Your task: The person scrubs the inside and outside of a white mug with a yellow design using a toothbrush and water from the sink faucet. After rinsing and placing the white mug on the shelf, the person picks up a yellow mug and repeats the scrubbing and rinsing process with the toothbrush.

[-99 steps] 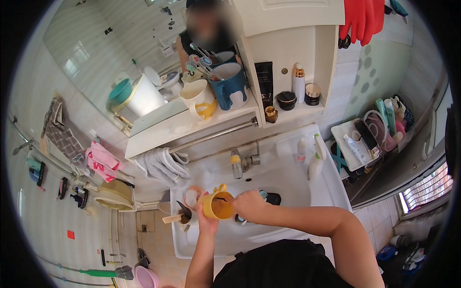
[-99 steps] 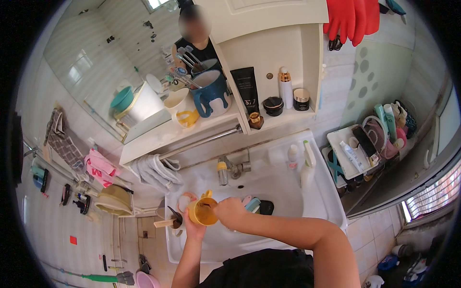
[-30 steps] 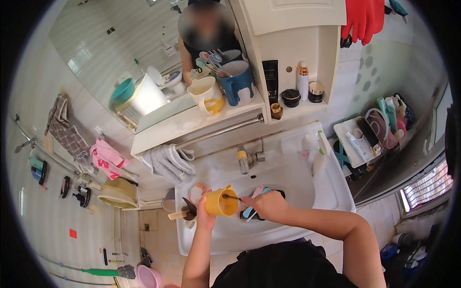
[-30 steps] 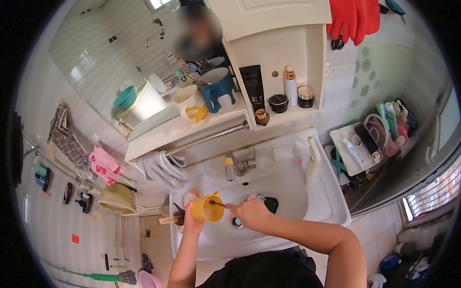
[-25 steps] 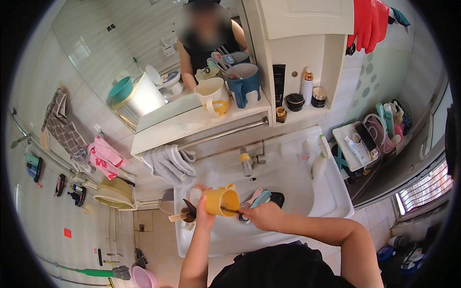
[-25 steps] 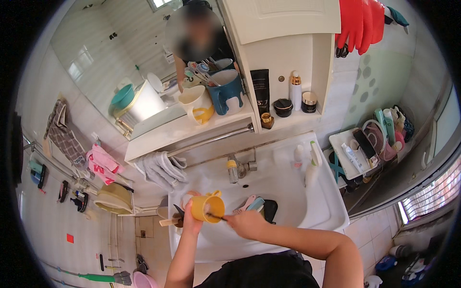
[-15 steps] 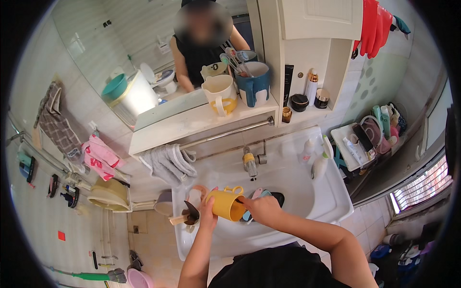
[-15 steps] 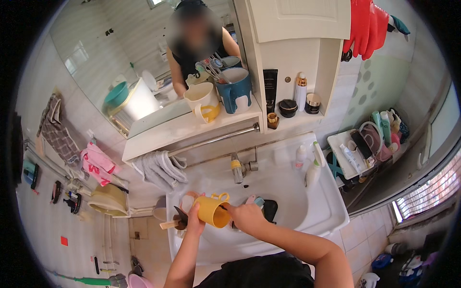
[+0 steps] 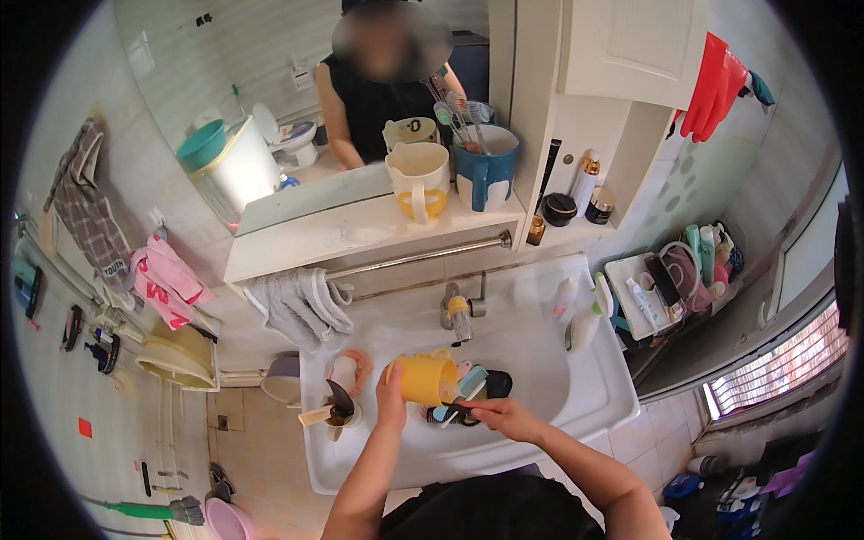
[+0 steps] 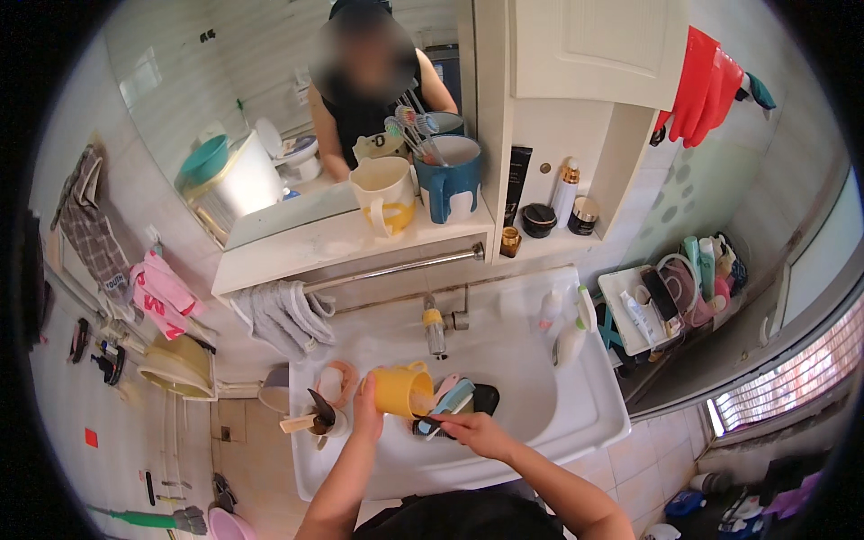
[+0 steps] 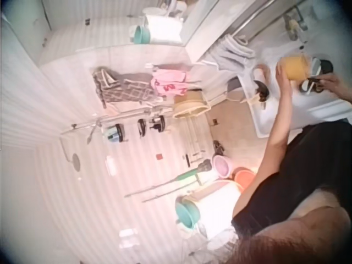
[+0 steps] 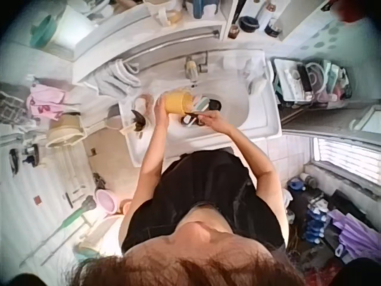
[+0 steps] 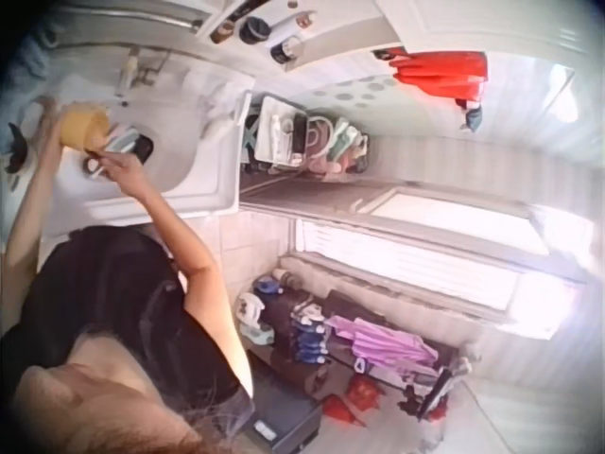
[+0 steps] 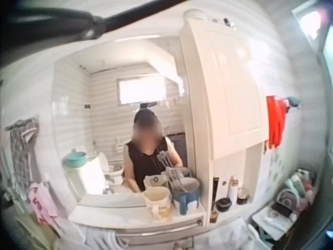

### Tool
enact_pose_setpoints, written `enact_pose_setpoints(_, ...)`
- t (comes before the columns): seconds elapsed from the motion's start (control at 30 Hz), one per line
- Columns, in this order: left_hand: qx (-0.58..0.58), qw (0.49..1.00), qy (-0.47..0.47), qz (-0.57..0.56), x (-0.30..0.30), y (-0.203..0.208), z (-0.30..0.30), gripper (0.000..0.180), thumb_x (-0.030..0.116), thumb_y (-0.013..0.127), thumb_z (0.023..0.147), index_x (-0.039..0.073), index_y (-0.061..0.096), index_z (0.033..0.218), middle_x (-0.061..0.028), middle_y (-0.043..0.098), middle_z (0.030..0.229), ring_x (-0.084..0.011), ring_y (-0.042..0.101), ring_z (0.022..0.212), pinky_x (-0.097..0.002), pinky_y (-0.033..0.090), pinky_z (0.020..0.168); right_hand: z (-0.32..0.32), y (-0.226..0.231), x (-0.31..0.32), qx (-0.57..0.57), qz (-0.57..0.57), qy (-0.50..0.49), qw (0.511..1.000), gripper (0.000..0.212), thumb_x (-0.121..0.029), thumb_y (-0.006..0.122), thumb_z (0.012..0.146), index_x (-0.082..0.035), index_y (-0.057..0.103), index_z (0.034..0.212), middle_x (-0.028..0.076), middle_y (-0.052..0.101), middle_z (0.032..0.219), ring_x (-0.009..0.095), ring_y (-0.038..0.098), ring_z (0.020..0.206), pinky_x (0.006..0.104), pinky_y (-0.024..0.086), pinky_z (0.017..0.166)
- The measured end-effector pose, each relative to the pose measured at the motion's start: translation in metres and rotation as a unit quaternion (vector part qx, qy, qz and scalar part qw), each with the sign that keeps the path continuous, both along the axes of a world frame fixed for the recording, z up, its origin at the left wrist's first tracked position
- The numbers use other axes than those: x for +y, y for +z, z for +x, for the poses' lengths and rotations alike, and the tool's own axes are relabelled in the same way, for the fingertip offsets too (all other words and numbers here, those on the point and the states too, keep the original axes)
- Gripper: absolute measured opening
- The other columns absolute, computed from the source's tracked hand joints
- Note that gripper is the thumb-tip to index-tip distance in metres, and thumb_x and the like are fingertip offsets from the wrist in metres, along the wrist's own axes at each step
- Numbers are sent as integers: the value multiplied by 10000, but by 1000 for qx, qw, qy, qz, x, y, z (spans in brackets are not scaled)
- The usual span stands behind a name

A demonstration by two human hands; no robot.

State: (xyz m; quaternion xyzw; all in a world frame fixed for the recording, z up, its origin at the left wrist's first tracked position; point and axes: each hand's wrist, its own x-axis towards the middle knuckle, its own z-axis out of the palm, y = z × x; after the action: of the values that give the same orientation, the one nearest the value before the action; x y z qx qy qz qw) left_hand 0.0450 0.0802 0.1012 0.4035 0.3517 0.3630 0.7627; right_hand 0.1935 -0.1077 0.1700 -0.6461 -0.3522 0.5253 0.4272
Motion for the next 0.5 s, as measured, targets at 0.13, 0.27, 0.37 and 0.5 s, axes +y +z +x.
enact_pose_setpoints(0.13,66,994,68,51,6,8,-3,490,369,613,846,-9,518,1143,-85,562,1092,-158,533,992,-285,417,871,19,-2,-28,14,23,-125,992,316,-256,504,929,-175,564,1228,-74,400,653,42,361,592,186,368,561)
enact_pose_setpoints(0.27,143,985,95,16,-5,-2,10,469,357,642,826,-10,536,1097,-73,573,1042,-138,534,936,-273,424,826,5,7,-26,-169,43,-107,979,315,-259,508,918,-196,558,1222,68,473,583,157,431,526,261,406,543)
enact_pose_setpoints(0.37,161,982,101,-6,-17,11,17,450,334,653,820,-12,543,1085,-66,580,1012,-130,537,904,-266,431,797,4,11,-10,-297,21,-79,951,306,-256,534,890,-243,562,1195,186,519,621,339,512,549,353,433,533)
enact_pose_setpoints(0.5,151,980,125,26,-14,5,6,432,303,666,812,-16,543,1077,-65,584,993,-124,546,872,-258,442,769,12,-1,1,-318,43,-75,944,295,-263,541,883,-265,579,1176,166,557,621,352,545,550,373,449,511)
